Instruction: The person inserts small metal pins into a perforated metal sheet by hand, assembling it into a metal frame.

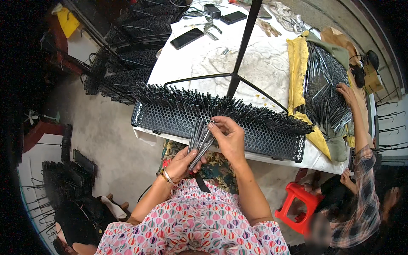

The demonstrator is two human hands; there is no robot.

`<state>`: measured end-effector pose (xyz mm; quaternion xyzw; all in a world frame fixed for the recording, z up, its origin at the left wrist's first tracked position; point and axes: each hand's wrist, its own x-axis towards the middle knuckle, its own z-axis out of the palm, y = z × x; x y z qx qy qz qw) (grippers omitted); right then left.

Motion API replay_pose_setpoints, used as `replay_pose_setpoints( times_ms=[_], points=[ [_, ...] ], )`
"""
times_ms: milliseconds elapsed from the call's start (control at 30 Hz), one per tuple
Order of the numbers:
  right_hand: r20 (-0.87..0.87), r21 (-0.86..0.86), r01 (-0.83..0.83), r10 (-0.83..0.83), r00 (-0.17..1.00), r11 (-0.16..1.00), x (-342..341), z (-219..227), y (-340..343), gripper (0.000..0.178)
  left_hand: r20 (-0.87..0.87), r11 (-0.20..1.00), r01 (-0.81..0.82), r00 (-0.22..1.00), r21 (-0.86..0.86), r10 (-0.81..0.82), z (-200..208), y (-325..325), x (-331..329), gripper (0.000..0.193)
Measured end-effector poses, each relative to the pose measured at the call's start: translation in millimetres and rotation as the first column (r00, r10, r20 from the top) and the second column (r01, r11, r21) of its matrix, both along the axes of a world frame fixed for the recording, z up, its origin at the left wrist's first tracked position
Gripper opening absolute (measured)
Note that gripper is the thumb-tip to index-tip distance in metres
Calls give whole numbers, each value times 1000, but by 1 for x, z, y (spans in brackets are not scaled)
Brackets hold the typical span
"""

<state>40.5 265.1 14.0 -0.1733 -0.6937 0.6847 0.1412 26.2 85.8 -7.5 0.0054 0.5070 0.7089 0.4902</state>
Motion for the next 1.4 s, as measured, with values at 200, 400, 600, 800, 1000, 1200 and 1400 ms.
replay_pose_setpoints(
  times_ms=[200, 400, 600, 800, 1000, 1200, 1400],
  points=[
    [-61, -119, 70, -78, 995, 990, -2, 7, 4, 20, -53, 999, 33, 998, -12, -34, -4, -5, 3, 19],
    [-320, 46, 290, -261, 911, 956, -10, 32, 12, 19, -44, 1000, 15, 999, 15, -15, -7, -9, 4, 20],
    [-442, 307, 249, -94, 892, 918, -41, 35, 11, 16, 3, 1000, 8, 1000, -17, -8, -3, -5, 4, 23],
    [-386, 447, 188, -1, 923, 874, -50, 31, 11, 15, 24, 1000, 8, 1000, -7, -8, 1, -8, 5, 25],
    [-417, 191, 173, -80, 905, 966, -48, 38, 7, 16, 100, 998, -41, 994, 43, 36, 5, -11, 7, 28],
    [-29, 29, -94, 95, 995, 995, -11, 46, -6, 22, 146, 985, -162, 977, 56, 153, -4, -8, 13, 28],
    [117, 96, -76, 64, 991, 993, 11, 8, -17, 31, 157, 989, -140, 979, 55, 130, -7, 2, 21, 23]
  ],
)
